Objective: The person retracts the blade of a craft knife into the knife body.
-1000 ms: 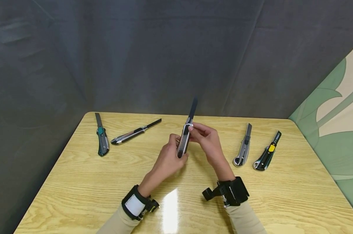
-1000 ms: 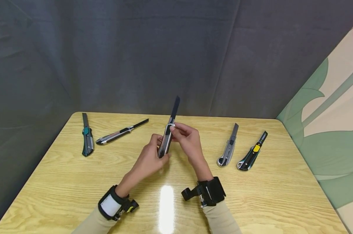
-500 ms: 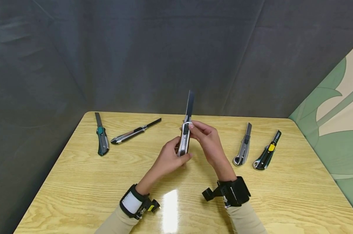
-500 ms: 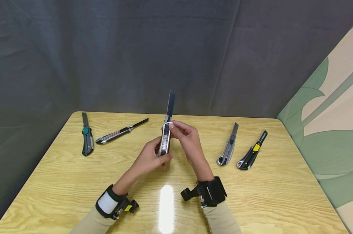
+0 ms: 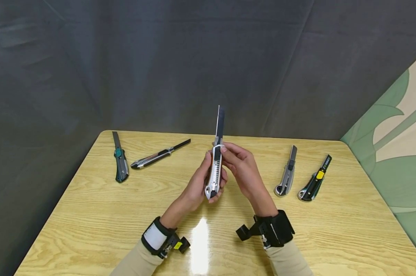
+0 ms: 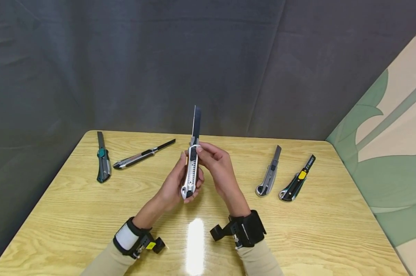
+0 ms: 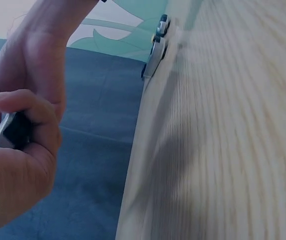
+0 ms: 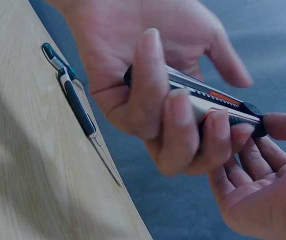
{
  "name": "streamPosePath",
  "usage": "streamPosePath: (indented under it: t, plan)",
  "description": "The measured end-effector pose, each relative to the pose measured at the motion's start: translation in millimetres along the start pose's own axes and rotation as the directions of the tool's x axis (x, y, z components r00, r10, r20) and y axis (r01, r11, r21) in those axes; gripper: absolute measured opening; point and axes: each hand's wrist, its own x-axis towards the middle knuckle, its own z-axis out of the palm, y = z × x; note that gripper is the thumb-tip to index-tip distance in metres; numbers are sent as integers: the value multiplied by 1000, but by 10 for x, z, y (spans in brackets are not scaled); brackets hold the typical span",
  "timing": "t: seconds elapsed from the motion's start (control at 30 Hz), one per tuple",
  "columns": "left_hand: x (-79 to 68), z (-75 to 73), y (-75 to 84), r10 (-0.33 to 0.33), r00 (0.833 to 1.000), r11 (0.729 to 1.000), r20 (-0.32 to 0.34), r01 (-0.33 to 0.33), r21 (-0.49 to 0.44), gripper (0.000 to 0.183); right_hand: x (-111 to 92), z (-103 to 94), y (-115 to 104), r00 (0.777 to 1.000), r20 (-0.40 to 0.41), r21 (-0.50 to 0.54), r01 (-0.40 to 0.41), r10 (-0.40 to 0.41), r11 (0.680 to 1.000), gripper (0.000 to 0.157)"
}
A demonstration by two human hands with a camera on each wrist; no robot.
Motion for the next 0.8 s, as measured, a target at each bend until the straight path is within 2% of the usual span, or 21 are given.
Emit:
streamPosePath:
  t: [0.07,0.17,0.4,0.6,0.8]
  plan:
    - [3,-2,5,-11,1000,998,10,12,-69,75,-3,26,-11,1000,-14,-10,7,-8,1000,31]
    - [4,-5,12,-13,1000,995,22,15,-95,74,-7,60,-22,1000,-27,-12,14,-14,1000,30]
    - [16,-10,36,56,998,995,22,-54,-79,68,-20,121,-37,999,-37,-45,24,-26,999,29]
    - [4,-7,28,24,1000,994,3,-23,-111,66,-37,162,-26,998,-60,-81,22,-27,996,30]
    - [9,32,14,27,999,994,-30,-30,-101,64,-40,251,10,988,-147,-63,37,-46,997,31]
